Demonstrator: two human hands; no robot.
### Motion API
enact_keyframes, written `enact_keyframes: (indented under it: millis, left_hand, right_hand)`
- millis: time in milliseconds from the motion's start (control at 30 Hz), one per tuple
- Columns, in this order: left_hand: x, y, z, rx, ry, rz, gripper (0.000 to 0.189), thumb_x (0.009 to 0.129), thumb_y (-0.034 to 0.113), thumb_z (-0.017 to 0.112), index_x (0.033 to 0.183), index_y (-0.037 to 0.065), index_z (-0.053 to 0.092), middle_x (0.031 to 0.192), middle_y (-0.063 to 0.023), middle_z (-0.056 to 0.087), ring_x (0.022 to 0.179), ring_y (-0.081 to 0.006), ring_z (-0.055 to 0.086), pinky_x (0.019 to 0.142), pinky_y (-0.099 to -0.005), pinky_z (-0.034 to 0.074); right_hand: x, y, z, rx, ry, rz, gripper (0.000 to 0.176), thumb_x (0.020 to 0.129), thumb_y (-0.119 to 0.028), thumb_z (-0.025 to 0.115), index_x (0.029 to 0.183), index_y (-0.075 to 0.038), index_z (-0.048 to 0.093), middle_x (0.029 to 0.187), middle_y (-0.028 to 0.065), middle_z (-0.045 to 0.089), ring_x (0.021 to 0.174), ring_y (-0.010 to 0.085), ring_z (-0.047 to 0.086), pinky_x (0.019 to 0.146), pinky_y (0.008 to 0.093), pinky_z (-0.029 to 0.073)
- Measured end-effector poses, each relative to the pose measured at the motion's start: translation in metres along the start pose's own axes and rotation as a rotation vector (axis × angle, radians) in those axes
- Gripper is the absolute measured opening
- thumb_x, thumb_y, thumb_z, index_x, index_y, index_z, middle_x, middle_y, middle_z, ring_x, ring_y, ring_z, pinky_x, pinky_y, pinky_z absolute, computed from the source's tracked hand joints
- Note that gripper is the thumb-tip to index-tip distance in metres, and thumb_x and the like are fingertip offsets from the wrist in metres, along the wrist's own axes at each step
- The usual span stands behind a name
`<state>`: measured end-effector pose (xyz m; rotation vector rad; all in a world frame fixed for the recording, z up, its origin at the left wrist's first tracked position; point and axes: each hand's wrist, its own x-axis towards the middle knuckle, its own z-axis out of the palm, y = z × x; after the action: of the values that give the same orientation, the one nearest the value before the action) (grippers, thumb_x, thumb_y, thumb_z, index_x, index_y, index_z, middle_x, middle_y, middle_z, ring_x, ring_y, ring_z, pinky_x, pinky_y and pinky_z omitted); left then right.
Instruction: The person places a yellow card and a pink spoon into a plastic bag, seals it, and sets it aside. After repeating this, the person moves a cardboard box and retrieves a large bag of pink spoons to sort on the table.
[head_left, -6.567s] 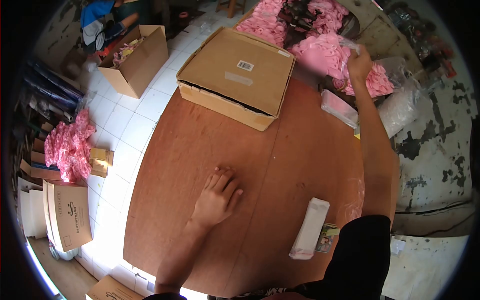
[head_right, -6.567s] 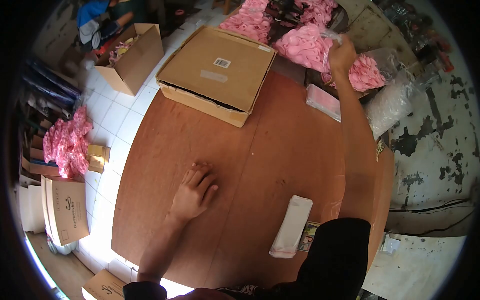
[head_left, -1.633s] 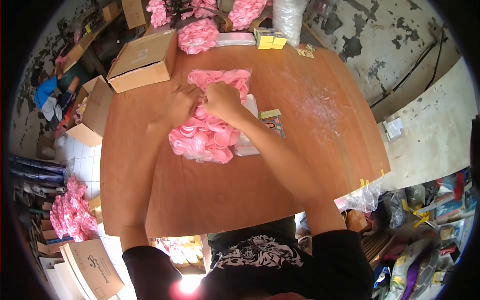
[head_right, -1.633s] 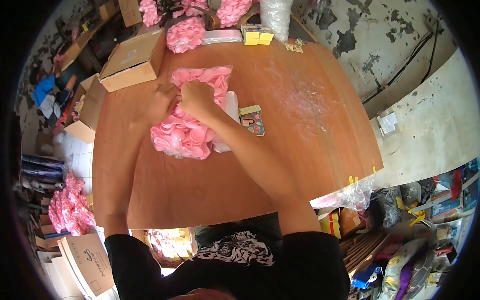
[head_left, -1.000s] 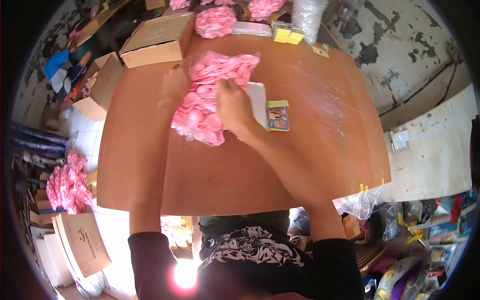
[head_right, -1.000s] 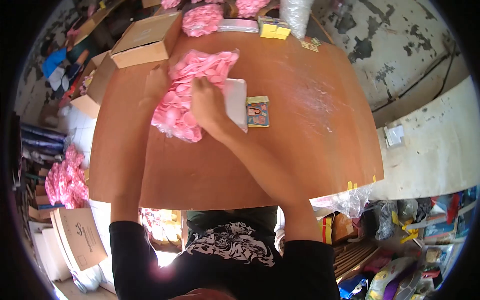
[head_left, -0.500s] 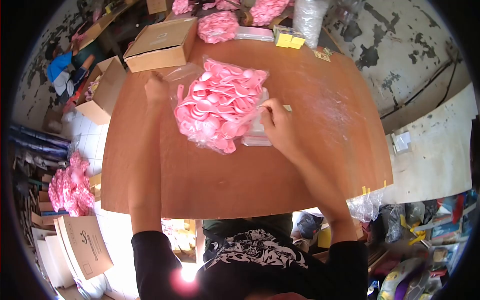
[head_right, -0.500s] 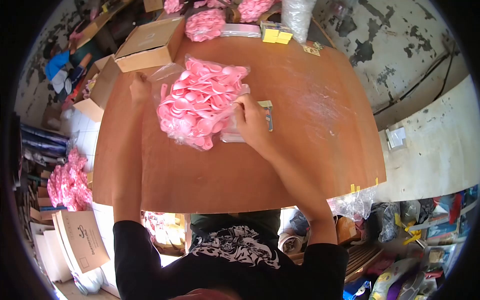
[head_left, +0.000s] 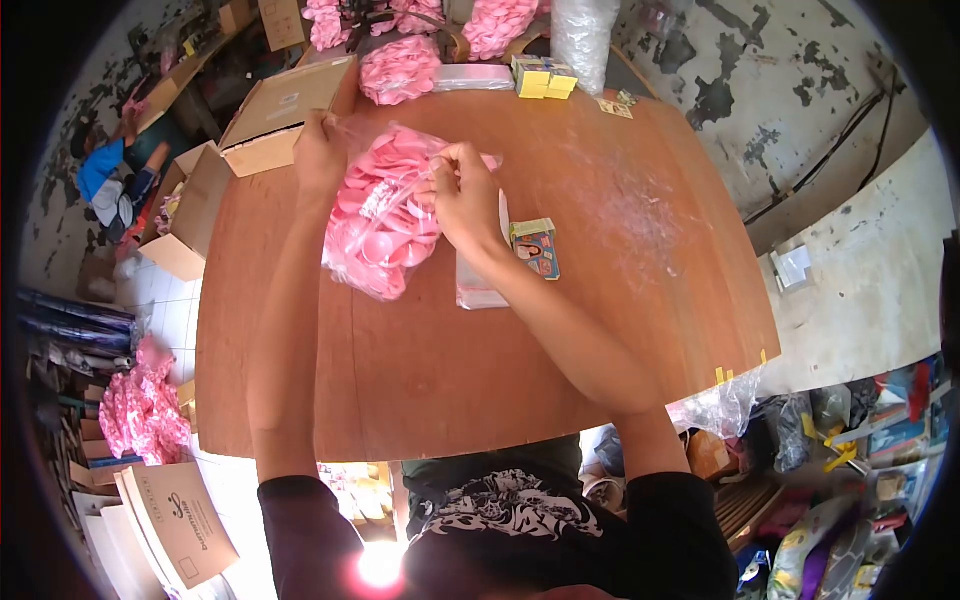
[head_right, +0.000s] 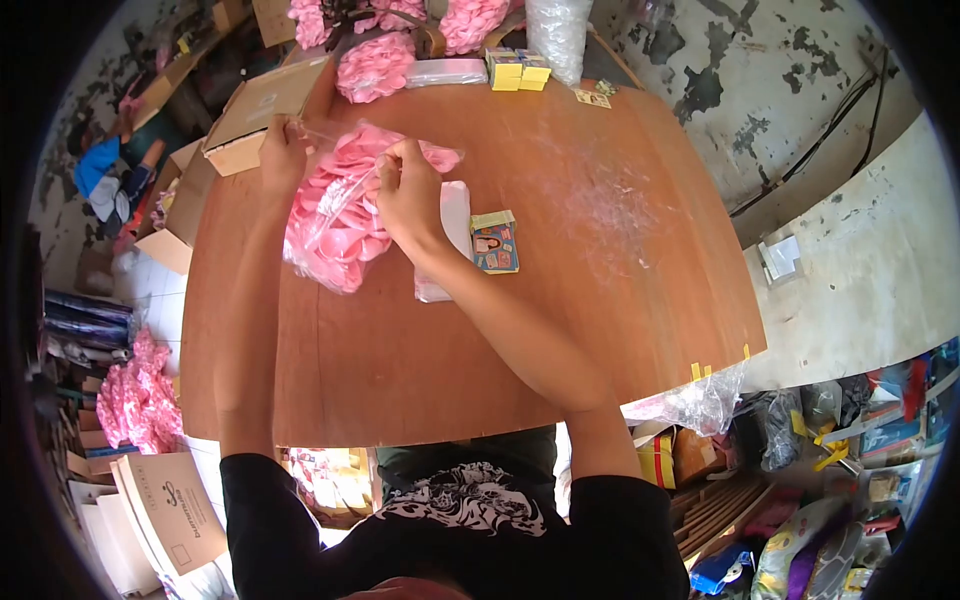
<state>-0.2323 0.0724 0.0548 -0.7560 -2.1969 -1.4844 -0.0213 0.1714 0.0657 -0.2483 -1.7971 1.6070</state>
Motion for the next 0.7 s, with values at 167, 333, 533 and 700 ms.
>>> enact_keyframes:
  millis: [167, 333, 533, 700]
  left_hand:
    - [0.032, 0.030, 0.023, 0.115, 0.114, 0.008, 0.023, 0.091, 0.022, 0.050, 0.101, 0.004, 0.059, 0.091, -0.0278, 0.064, 0.091, -0.0461, 0.061, 0.079, -0.0488, 0.047]
    - [0.060, 0.043, 0.063, -0.011, 0.068, -0.049, 0.027, 0.095, 0.025, 0.048, 0.100, 0.002, 0.060, 0.084, -0.0179, 0.067, 0.079, -0.0290, 0.069, 0.069, -0.0390, 0.052]
    - [0.086, -0.004, 0.131, -0.504, -0.046, -0.139, 0.019, 0.097, 0.016, 0.047, 0.092, 0.000, 0.056, 0.080, -0.0078, 0.063, 0.079, -0.0174, 0.069, 0.065, -0.0302, 0.054]
    - [0.079, -0.017, 0.147, -0.386, -0.030, 0.031, 0.016, 0.097, 0.014, 0.049, 0.093, 0.000, 0.056, 0.082, -0.0048, 0.061, 0.074, -0.0090, 0.054, 0.069, -0.0260, 0.048]
  right_hand:
    - [0.043, 0.011, 0.005, 0.092, 0.171, -0.100, 0.006, 0.093, 0.000, 0.049, 0.088, 0.002, 0.048, 0.074, 0.0109, 0.060, 0.061, 0.0183, 0.067, 0.052, 0.0280, 0.054]
    - [0.085, 0.028, -0.012, 0.019, 0.212, -0.156, 0.006, 0.093, -0.001, 0.049, 0.087, 0.002, 0.049, 0.072, 0.0113, 0.060, 0.059, 0.0195, 0.067, 0.053, 0.0290, 0.053]
    - [0.108, 0.055, -0.041, -0.159, 0.164, -0.203, 0.004, 0.090, 0.003, 0.050, 0.086, 0.000, 0.049, 0.072, 0.0131, 0.059, 0.065, 0.0249, 0.062, 0.061, 0.0342, 0.048]
    - [0.107, 0.051, -0.061, -0.246, -0.006, -0.142, 0.006, 0.094, -0.005, 0.053, 0.092, 0.001, 0.053, 0.076, 0.0121, 0.062, 0.071, 0.0159, 0.065, 0.063, 0.0290, 0.051]
